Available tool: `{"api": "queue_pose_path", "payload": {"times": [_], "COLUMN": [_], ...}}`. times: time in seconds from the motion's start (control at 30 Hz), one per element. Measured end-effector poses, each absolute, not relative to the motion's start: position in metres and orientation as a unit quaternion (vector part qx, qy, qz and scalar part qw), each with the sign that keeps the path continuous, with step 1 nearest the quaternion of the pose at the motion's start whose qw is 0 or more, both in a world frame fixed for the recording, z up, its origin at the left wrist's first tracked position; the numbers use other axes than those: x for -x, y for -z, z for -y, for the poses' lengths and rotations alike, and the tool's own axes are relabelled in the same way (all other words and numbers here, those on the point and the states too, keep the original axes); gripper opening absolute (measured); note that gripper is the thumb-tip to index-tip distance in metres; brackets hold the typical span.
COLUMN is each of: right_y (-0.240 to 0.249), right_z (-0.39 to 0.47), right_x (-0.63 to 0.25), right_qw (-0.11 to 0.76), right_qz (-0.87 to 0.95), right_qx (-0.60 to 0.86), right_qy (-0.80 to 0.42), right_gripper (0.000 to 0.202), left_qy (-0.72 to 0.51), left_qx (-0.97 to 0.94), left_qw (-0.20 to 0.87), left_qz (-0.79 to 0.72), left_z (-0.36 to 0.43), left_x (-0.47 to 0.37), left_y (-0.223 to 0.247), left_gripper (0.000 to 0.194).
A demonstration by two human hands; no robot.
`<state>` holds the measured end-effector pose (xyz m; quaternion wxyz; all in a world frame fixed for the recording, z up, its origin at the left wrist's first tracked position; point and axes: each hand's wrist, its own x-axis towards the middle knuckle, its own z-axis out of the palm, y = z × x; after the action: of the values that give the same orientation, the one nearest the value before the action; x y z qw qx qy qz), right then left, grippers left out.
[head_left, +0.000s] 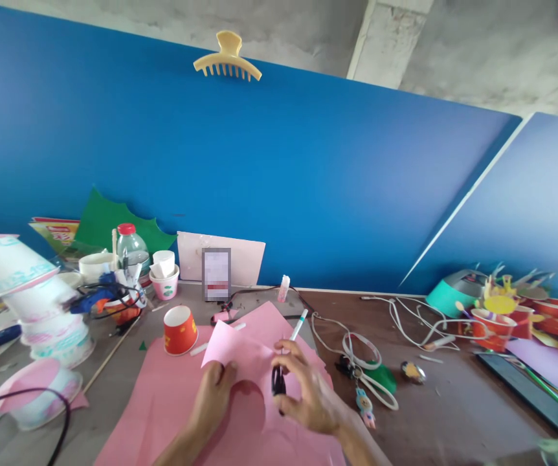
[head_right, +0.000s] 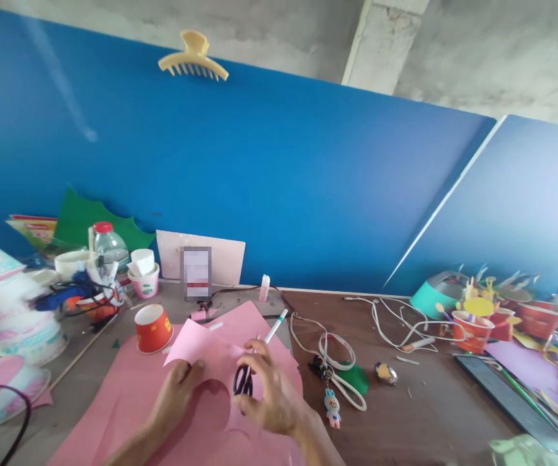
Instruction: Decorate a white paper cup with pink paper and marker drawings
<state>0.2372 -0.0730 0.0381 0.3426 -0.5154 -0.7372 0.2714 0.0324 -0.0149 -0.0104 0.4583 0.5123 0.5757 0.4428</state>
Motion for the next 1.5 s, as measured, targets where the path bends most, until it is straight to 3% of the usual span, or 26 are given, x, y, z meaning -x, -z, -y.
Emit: {"api": "queue_pose_path", "payload": {"times": [0.2, 0.47, 0.83, 0.93, 1.33, 1.5], "right_y": [-0.026, -0.016, -0.008, -0.004, -0.005, -0.004], "right_z": [0.063, 0.046, -0.010, -0.016, 0.006, 0.003], "right_x": [-0.263, -0.270, -0.253, -0.253, -0.281, -0.272], "right_qw": [0.500, 0.586, 0.456, 0.423, 0.224, 0.220], "right_qz": [0.644, 0.585, 0.682, 0.688, 0.529, 0.509], "right_qx": [0.523, 0.528, 0.560, 0.580, 0.814, 0.823], "right_qy": [-0.248, -0.192, -0.111, -0.106, -0.089, -0.120], "right_gripper": [0.028, 0.031, 0.030, 0.039, 0.038, 0.045], "left_qy": [-0.420, -0.394, -0.333, -0.333, -0.391, -0.393], "left_qx": [-0.556, -0.576, -0.629, -0.643, -0.634, -0.644], "left_qw": [0.431, 0.471, 0.440, 0.425, 0.421, 0.404], "left_qz": [-0.573, -0.540, -0.548, -0.543, -0.518, -0.517], "left_z": [0.019, 0.024, 0.023, 0.022, 0.025, 0.023], "left_x": [-0.036, -0.041, -0.045, -0.044, -0.041, -0.041], "left_y": [0.008, 0.019, 0.021, 0.019, 0.009, 0.016], "left_gripper": [0.048, 0.044, 0.032, 0.029, 0.030, 0.026]}}
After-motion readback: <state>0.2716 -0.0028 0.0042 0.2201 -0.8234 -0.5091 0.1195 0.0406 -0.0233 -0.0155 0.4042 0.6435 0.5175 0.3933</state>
